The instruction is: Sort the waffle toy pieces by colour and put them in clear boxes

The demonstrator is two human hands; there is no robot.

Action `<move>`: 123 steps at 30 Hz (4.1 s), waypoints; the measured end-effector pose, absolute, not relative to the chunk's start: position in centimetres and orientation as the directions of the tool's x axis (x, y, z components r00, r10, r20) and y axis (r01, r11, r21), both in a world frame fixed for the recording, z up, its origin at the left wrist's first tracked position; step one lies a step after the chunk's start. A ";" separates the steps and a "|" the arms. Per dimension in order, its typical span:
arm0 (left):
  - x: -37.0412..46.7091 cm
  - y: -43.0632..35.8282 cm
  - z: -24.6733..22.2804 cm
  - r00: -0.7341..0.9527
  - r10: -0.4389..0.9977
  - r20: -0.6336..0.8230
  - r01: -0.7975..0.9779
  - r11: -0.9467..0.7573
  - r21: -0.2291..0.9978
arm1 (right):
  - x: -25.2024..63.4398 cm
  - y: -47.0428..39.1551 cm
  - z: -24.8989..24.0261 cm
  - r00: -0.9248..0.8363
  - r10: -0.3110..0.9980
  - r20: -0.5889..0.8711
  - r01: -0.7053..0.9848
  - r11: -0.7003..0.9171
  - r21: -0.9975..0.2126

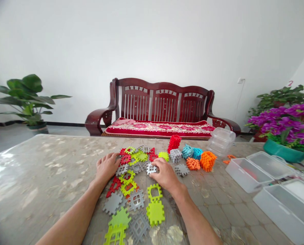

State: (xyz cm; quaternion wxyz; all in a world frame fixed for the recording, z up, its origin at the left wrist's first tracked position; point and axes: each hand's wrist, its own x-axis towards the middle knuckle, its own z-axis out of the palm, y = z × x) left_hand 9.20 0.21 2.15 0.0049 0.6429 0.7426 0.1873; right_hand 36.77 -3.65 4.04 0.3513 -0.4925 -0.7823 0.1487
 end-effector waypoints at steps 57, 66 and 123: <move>9.1 0.4 1.9 -0.166 0.956 0.240 0.961 0.102 0.258 | 47.0 -5.0 0.2 0.172 0.869 0.464 0.950 -0.023 -0.310; 9.4 0.1 2.4 -0.177 0.957 0.229 0.957 0.114 0.267 | 45.0 -6.1 2.2 0.050 0.718 0.695 0.952 0.175 -0.249; 9.4 0.0 2.3 -0.175 0.954 0.243 0.955 0.105 0.276 | 33.1 -3.6 2.3 -0.085 0.934 0.346 0.806 0.269 -0.527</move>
